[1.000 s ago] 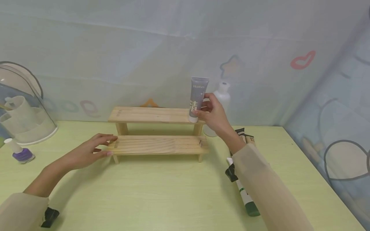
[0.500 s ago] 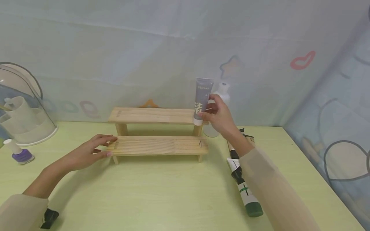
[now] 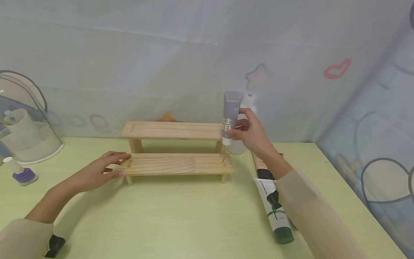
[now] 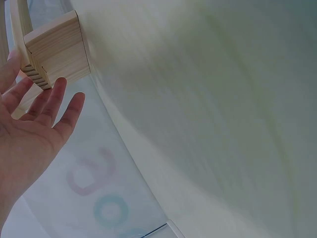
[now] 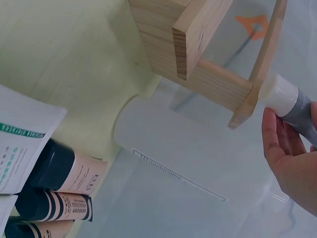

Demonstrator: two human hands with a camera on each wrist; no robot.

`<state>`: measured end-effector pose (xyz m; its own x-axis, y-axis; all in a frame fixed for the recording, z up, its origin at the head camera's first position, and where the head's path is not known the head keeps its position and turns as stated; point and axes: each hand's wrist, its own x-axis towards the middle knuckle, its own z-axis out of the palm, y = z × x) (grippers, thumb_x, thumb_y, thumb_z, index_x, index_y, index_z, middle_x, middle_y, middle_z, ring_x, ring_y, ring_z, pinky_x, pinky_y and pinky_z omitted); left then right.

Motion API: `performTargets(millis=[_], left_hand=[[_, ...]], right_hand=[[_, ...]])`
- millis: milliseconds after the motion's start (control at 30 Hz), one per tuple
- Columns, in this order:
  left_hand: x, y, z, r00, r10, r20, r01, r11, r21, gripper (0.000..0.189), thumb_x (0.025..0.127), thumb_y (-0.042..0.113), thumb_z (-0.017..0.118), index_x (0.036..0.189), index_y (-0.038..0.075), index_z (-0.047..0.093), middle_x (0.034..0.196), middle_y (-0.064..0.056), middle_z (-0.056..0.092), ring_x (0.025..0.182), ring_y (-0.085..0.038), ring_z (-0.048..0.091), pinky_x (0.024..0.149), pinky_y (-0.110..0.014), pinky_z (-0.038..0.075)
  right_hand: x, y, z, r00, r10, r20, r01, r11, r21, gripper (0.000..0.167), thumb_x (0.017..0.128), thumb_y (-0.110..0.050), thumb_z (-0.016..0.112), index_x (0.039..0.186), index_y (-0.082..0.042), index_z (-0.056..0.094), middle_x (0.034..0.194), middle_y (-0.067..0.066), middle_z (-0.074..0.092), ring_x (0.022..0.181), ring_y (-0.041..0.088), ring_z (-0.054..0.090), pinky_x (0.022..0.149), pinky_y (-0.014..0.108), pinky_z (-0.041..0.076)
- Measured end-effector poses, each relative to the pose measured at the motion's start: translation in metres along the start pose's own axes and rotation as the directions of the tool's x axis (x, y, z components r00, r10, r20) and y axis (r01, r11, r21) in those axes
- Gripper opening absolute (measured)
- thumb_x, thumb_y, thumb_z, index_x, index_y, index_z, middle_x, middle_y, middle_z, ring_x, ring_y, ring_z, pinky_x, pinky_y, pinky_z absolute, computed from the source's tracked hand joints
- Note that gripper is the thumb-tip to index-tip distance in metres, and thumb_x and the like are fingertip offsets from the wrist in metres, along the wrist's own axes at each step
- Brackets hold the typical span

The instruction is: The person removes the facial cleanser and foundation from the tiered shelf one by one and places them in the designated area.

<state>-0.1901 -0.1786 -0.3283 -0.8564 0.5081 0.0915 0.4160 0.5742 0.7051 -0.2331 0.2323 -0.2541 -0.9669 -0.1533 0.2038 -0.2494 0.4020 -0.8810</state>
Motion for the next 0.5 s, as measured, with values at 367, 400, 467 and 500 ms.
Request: performTargets(millis=[367,400,467,500], left_hand=[[0.001,-0.002,0.001,1.0,0.004,-0.004,-0.004,1.0,0.019,0.055,0.093,0.022,0.054,0.138,-0.002,0.034,0.134,-0.025,0.029,0.116,-0.041,0.037,0.091,-0.06,0.034],[0.001,-0.003,0.001,1.0,0.006,-0.004,-0.006,1.0,0.02,0.055,0.093,0.022,0.054,0.138,-0.002,0.034,0.134,-0.025,0.03,0.116,-0.041,0.037,0.091,-0.06,0.035],[0.002,-0.003,0.001,1.0,0.009,-0.004,-0.009,1.0,0.022,0.055,0.093,0.023,0.054,0.138,-0.002,0.034,0.134,-0.025,0.03,0.116,-0.041,0.037,0.09,-0.06,0.035],[0.001,-0.003,0.001,1.0,0.009,-0.004,-0.009,1.0,0.021,0.055,0.093,0.023,0.054,0.138,-0.002,0.034,0.134,-0.025,0.029,0.116,-0.041,0.037,0.09,-0.06,0.035]], right_hand=[[-0.008,0.005,-0.009,0.998,0.029,0.048,-0.028,0.999,-0.024,0.063,0.084,-0.004,0.066,0.135,-0.007,0.03,0.106,0.024,0.056,0.088,0.022,0.059,0.074,0.036,0.053],[-0.009,0.005,-0.01,0.998,0.035,0.055,-0.033,0.999,-0.032,0.063,0.084,-0.005,0.066,0.135,-0.008,0.03,0.106,0.024,0.056,0.088,0.024,0.059,0.074,0.038,0.053],[-0.011,0.007,-0.013,0.997,0.043,0.069,-0.04,0.998,-0.042,0.063,0.083,-0.007,0.067,0.135,-0.009,0.03,0.107,0.024,0.056,0.09,0.026,0.059,0.075,0.04,0.053],[-0.012,0.007,-0.014,0.996,0.047,0.075,-0.043,0.998,-0.047,0.063,0.083,-0.007,0.067,0.134,-0.009,0.03,0.107,0.023,0.056,0.09,0.026,0.059,0.075,0.041,0.052]])
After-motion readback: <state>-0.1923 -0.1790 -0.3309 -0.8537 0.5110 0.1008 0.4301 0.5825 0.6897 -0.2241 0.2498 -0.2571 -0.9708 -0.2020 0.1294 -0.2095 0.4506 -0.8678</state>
